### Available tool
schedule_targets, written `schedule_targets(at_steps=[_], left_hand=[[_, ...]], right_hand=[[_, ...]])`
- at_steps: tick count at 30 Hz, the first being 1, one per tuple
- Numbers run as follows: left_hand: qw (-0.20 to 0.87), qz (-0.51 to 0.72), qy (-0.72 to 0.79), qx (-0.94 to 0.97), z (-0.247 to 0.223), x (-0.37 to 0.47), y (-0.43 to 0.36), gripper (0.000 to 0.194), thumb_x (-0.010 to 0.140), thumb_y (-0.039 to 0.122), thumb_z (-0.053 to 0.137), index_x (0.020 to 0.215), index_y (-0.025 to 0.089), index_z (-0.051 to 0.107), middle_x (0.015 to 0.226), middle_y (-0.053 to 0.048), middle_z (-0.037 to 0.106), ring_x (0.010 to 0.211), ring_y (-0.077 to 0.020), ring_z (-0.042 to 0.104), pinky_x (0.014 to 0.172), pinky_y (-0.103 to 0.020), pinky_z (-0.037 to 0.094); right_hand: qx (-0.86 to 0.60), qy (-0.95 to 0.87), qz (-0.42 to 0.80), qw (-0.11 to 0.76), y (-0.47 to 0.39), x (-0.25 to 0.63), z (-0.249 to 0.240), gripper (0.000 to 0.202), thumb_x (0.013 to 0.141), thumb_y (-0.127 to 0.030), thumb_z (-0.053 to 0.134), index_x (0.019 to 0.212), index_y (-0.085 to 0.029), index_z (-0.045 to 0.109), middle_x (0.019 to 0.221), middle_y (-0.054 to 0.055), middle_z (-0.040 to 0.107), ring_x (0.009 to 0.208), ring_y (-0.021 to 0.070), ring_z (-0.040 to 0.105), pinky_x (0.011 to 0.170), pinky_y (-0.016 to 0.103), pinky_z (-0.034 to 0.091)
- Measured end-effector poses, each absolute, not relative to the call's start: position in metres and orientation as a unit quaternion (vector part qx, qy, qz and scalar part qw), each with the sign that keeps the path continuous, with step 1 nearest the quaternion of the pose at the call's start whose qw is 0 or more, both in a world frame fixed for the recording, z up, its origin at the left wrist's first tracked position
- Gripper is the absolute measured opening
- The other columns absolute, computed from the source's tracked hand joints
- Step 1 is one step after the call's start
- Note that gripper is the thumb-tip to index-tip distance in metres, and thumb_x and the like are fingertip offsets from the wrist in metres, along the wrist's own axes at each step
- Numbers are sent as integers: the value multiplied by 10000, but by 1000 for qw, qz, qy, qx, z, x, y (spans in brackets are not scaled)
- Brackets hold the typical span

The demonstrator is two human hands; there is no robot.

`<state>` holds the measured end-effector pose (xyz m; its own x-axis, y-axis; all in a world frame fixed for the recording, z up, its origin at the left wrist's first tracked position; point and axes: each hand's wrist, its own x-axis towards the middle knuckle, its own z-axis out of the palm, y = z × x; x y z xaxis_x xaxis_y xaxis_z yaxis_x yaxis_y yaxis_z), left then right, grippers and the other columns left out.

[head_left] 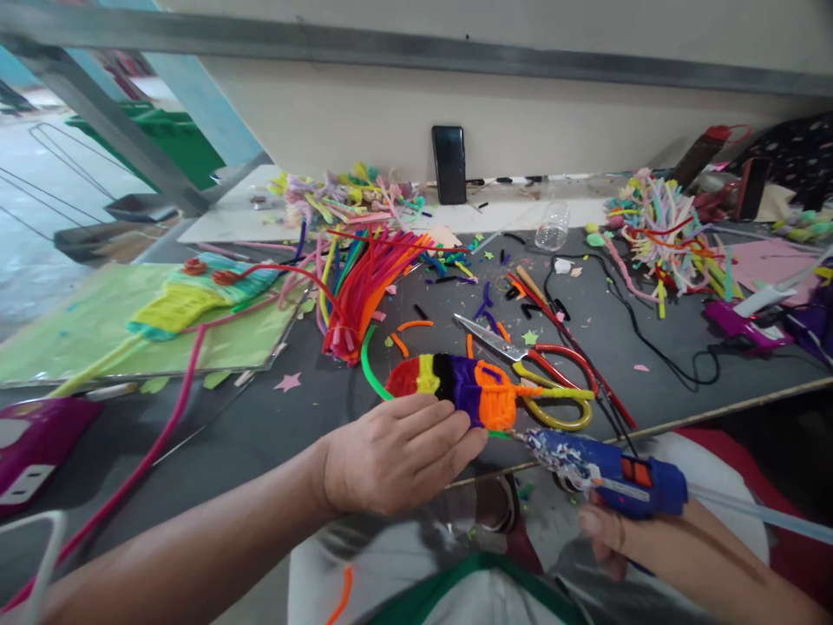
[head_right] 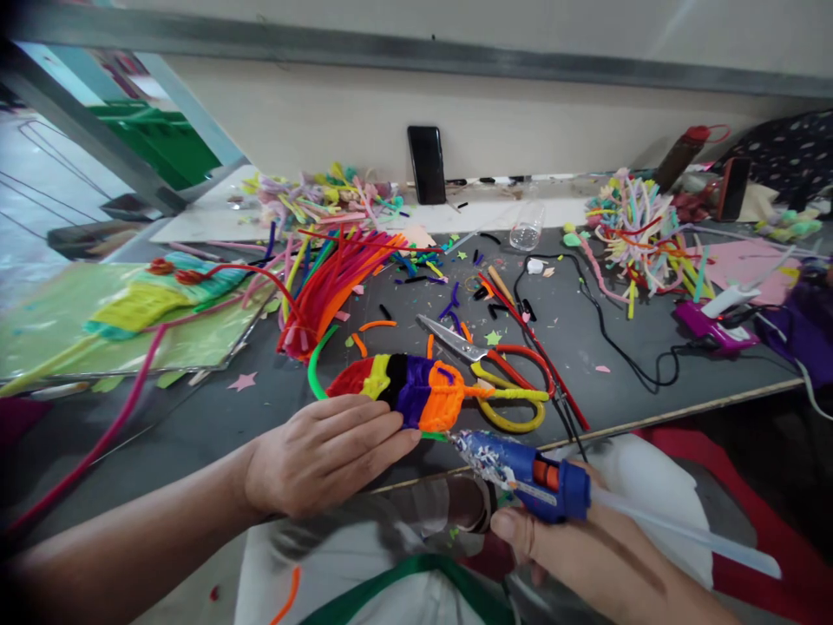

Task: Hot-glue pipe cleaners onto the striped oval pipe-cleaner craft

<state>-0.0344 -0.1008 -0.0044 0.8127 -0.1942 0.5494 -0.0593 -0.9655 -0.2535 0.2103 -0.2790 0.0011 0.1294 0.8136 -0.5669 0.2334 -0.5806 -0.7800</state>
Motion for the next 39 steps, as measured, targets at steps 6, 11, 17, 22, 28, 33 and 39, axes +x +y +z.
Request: schedule_targets(at_steps=[6,11,17,22,28,33,39], left_hand=[[122,-299,57,-945,-5,-35,-100,243,912,140,436,1040,118,641,873,-68,708,805,-149,669,742,-270,564],[116,-293,53,-948,-5,-35,-100,268,916,132,406,1058,114,633,882,-74,714,811,-154,671,740,-283,566],[112,-294,58,-947,-5,-35,-100,269,911,125,412,1050,105,641,880,-70,716,805,-165,671,726,-292,559],[106,-293,64,-948,-7,-36,-100,255,902,124,442,1057,92,642,893,-80,705,815,-178,671,728,-307,559],[112,-291,56,-948,-7,-36,-100,251,908,130,439,1060,105,638,892,-78,699,822,-164,662,757,-290,554],[114,-295,52,-947,-6,-36,-100,241,909,140,452,1064,106,634,891,-81,698,823,-160,662,764,-286,558],[104,-287,46,-951,-5,-35,-101,273,914,114,406,1054,106,640,892,-84,707,817,-169,664,757,-304,560]], right_hand=[[-703,-342,554,288,-267,197,14,249,690,-406,735,570,-210,641,546,10,647,508,151,610,540,260,520],[-712,-345,543,282,-268,199,9,304,668,-436,747,537,-192,622,524,-1,628,483,132,593,513,241,493],[-701,-345,561,274,-268,198,6,328,715,-464,711,534,-200,636,530,-2,629,506,129,588,546,234,487],[-713,-354,550,252,-270,197,0,398,744,-515,664,517,-190,620,524,5,618,509,132,575,554,236,479],[-719,-363,541,242,-272,202,-5,459,756,-592,617,549,-182,623,522,10,612,498,131,575,538,238,468],[-707,-333,554,285,-274,203,-4,432,721,-593,648,586,-185,606,556,13,620,513,140,586,521,247,474],[-710,-381,523,278,-274,203,-8,401,754,-533,639,555,-188,597,525,8,604,498,137,574,510,249,451]])
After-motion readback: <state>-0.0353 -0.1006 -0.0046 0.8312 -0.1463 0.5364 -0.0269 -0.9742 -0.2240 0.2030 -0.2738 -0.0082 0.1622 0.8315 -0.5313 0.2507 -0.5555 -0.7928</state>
